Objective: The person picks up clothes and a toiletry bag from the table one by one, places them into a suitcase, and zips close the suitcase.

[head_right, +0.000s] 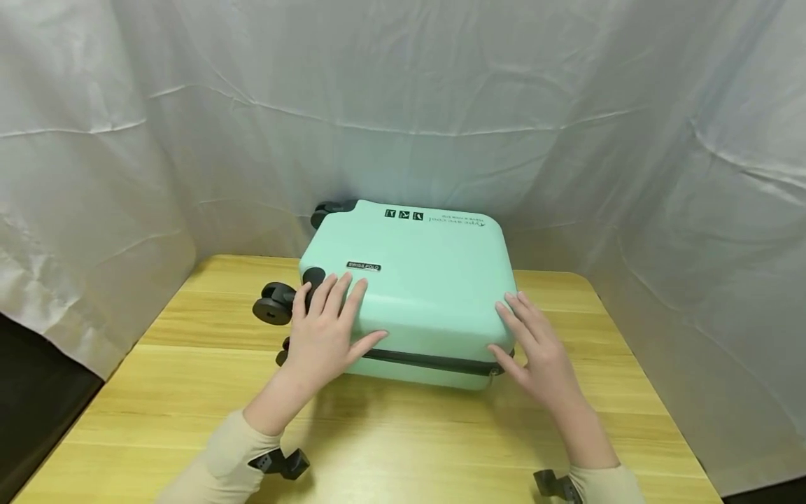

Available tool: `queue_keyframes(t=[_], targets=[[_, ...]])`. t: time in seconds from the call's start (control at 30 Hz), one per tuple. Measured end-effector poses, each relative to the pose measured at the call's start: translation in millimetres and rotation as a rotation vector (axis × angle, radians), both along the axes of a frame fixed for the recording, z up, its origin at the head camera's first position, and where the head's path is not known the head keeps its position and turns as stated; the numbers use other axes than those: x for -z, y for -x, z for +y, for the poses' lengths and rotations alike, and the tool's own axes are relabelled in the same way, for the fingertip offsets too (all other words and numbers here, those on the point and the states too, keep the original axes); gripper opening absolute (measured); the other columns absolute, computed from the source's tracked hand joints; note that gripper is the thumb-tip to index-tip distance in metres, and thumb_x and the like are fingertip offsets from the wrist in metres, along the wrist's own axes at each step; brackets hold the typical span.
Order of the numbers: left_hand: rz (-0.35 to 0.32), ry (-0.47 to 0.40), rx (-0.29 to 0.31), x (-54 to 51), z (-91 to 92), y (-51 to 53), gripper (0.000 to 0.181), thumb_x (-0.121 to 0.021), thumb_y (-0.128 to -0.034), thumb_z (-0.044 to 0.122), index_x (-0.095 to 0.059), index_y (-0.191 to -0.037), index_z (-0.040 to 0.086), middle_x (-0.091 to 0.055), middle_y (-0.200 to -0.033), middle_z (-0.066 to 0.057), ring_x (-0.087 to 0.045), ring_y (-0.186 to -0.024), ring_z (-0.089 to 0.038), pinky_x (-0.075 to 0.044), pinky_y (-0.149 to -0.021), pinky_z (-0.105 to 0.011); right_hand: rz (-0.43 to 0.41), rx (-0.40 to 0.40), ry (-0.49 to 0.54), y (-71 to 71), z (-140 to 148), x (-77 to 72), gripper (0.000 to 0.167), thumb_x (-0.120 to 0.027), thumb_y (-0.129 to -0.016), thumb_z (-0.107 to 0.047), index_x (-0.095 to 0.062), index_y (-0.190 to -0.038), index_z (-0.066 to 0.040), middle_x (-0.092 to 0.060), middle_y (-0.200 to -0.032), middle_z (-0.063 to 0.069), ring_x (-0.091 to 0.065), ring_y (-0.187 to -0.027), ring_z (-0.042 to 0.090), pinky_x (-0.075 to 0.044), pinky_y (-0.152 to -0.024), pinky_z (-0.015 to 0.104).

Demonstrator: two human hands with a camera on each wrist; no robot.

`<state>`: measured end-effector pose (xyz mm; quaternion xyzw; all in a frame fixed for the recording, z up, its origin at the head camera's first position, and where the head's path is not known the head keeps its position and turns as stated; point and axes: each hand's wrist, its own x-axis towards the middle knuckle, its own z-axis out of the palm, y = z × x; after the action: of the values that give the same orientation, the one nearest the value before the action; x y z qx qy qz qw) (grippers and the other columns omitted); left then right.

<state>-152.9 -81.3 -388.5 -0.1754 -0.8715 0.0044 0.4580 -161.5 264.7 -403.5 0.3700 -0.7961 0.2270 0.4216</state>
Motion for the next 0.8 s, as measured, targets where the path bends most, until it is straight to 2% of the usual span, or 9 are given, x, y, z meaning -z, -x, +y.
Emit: queue_keyframes(t=[0.23,0.43,0.6,0.7,0.8], targets=[[-0.014,-0.016,-0.029,2.0,8.2,2.0,0.086,-0.058,-0.0769,0.076,-0.055,-0.137,0.014,-0.06,-0.135,-0.011,-0.053,-0.127,-0.031,-0.037,-0.105,-0.057,-0.029,0.041,0.014,4.5,1,2.2,0.062,-0.054,-0.096,-0.047,-0.059,-0.129,0.006,-0.058,-0.133,0.027,-0.046,-0.138,0.031,-0.029,-0.119,0.027],[-0.017,-0.032,-0.017,2.4,8.8,3.7,0.085,-0.058,-0.0775,0.075,-0.054,-0.137,0.015,-0.06,-0.135,-0.011,-0.053,-0.128,-0.031,-0.037,-0.106,-0.057,-0.055,0.057,0.01,5.3,2,3.4,0.063,-0.053,-0.097,-0.048,-0.057,-0.132,0.004,-0.056,-0.136,0.025,-0.042,-0.141,0.025,-0.027,-0.119,0.025],[-0.037,-0.037,0.026,0.2,2.9,3.8,0.079,-0.061,-0.079,0.071,-0.055,-0.137,0.017,-0.06,-0.135,-0.01,-0.052,-0.126,-0.031,-0.038,-0.103,-0.056,-0.066,0.078,0.005,2.9,2,4.5,0.063,-0.052,-0.097,-0.049,-0.056,-0.134,0.003,-0.055,-0.138,0.024,-0.043,-0.141,0.028,-0.026,-0.119,0.022],[-0.079,-0.06,0.07,-4.2,-2.1,2.5,0.071,-0.063,-0.0821,0.065,-0.056,-0.136,0.02,-0.059,-0.135,-0.008,-0.052,-0.125,-0.03,-0.039,-0.103,-0.054,-0.066,0.087,0.012,1.3,1,5.3,0.063,-0.052,-0.097,-0.049,-0.056,-0.133,0.002,-0.055,-0.138,0.024,-0.045,-0.138,0.031,-0.026,-0.119,0.022],[-0.135,-0.115,0.132,-11.6,-7.5,0.4,0.061,-0.065,-0.0851,0.058,-0.06,-0.132,0.019,-0.06,-0.133,-0.008,-0.053,-0.123,-0.029,-0.039,-0.103,-0.051,-0.081,0.099,0.036,-0.6,1,6.2,0.064,-0.052,-0.097,-0.05,-0.057,-0.133,0.002,-0.056,-0.137,0.024,-0.045,-0.139,0.027,-0.027,-0.118,0.019]])
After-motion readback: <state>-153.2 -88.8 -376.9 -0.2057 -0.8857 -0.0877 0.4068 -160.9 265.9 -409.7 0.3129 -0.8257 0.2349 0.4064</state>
